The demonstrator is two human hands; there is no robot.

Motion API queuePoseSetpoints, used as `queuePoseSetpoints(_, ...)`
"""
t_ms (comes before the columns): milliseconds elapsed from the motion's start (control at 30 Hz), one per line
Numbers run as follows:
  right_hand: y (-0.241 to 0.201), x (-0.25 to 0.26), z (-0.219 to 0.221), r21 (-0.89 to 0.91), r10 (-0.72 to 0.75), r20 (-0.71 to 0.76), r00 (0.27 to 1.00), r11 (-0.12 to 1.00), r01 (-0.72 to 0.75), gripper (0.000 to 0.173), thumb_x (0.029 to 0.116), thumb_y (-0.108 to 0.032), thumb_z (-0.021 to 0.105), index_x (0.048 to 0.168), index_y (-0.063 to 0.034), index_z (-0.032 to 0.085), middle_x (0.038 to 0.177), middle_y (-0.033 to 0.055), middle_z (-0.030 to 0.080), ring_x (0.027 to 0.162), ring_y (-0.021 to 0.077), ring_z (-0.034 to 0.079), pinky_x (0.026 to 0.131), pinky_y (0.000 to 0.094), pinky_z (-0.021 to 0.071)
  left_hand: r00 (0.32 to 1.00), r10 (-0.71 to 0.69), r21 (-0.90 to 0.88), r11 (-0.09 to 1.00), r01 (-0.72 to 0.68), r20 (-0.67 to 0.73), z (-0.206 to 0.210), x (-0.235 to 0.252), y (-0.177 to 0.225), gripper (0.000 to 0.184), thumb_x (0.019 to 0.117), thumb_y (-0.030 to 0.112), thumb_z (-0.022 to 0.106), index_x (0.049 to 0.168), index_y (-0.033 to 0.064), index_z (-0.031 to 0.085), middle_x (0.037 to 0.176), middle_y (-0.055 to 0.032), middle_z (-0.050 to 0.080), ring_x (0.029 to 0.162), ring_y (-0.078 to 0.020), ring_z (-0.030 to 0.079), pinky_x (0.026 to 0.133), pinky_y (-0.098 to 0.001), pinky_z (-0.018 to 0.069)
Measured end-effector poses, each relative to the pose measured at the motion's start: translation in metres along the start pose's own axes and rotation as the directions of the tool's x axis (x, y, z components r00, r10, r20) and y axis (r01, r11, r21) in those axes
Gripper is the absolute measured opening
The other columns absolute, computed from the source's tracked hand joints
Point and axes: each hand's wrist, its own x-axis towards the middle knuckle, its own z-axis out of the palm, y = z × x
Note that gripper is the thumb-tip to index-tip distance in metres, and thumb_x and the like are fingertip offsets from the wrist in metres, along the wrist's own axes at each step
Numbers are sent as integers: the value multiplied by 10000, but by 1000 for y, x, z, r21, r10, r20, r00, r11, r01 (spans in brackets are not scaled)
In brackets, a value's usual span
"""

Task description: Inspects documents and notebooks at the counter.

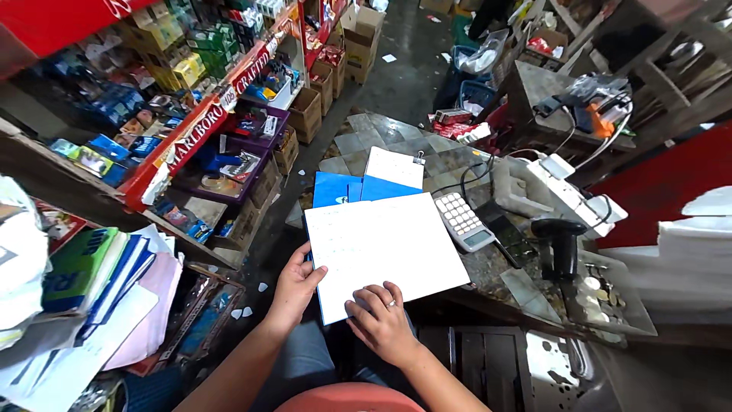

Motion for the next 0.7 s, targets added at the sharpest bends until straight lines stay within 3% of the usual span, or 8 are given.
queuePoseSetpoints(133,5,1,-5,28,6,-44,999,1000,-5,393,1047,-538,461,1188,-239,674,1158,46,671,1163,220,606,1122,487,356,1000,17,12,1000,-17,-1,-1,1,-1,577,971,-85,588,1499,15,380,990,-111,761,849,-165,761,739,-296,637)
queuePoseSetpoints(200,15,3,-12,12,61,-119,991,998,-60,460,1047,-572,436,1171,-213,695,1119,57,699,1115,215,639,1093,474,395,1000,13,22,1000,-13,-6,-1,1,-1,570,972,-83,587,1495,15,384,991,-103,762,850,-157,760,740,-290,634)
queuePoseSetpoints(333,62,6,-38,-69,292,-184,939,949,-308,440,1035,-432,517,1093,-70,759,1010,149,726,950,304,683,901,503,500,1000,8,24,1000,-8,-12,0,1,0,566,980,-83,567,1504,16,377,996,-101,761,840,-146,756,719,-272,627)
queuePoseSetpoints(467,115,-2,-63,-140,517,-162,841,831,-538,329,983,-283,581,1054,-21,767,1043,222,712,990,425,681,825,591,535,1000,17,23,1000,-17,3,-1,1,0,551,984,-93,533,1503,17,383,998,-104,761,830,-151,755,696,-275,624)
queuePoseSetpoints(600,134,-16,-63,-76,585,-251,771,783,-618,346,988,-285,557,1020,-11,766,1043,223,698,940,379,676,782,527,530,1000,12,50,999,-13,12,-2,0,0,608,964,-94,531,1530,29,346,1009,-98,759,827,-145,745,673,-268,605)
queuePoseSetpoints(700,132,-17,-58,-121,563,-304,769,778,-617,360,992,-294,531,1009,-26,772,1029,221,706,919,382,681,744,515,522,1000,11,51,999,-11,7,-2,0,0,657,953,-103,536,1554,38,309,1035,-104,756,855,-148,747,685,-267,608)
